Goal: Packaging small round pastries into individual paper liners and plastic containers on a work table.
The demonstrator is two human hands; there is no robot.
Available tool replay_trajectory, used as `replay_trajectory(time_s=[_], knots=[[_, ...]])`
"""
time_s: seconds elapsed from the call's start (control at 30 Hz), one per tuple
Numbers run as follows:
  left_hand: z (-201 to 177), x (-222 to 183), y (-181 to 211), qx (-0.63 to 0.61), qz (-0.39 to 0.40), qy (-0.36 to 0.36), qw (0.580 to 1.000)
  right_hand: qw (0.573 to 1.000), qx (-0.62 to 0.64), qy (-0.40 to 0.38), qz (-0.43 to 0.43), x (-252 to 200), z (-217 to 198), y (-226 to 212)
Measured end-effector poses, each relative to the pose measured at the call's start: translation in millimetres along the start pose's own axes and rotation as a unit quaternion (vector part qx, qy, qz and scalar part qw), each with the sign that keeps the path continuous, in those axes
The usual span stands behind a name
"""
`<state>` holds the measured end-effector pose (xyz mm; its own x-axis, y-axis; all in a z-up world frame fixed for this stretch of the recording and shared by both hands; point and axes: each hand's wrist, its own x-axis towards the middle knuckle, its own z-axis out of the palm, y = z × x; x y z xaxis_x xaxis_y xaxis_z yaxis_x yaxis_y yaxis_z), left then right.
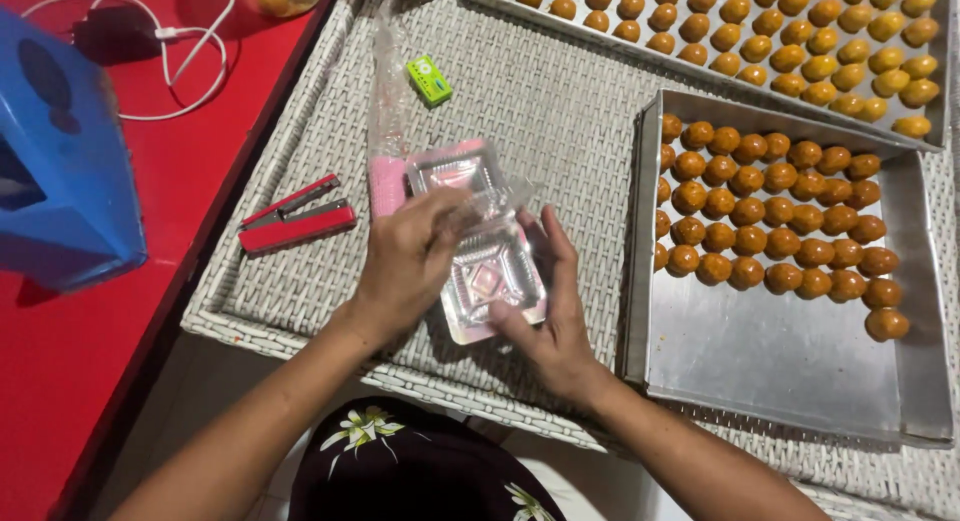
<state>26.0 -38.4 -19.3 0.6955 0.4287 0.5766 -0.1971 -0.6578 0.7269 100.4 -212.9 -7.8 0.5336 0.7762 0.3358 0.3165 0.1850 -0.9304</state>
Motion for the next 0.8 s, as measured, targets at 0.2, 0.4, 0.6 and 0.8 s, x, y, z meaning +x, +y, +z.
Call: replay_trajectory(time_s=[0.2,0.4,0.6,0.8], knots=[[7,3,7,-0.100,-0.011,0.085,0.991,0.998,-0.033,0.014,-0.052,-2,0,22],[-3,33,59,-0.164,-0.057,0.071,0.982,0.979,-0.141,0.041,-0.138,-2,-4,25],[-19,43,44,-0.184,-0.122,0.112,0.969,0.893,-0.240,0.142,-0.354,-12,-7,52],[-49,45,19,-0.156,-0.109,0.155,0.969,0.876,-0.362,0.008,-0.318,-13,6,34]])
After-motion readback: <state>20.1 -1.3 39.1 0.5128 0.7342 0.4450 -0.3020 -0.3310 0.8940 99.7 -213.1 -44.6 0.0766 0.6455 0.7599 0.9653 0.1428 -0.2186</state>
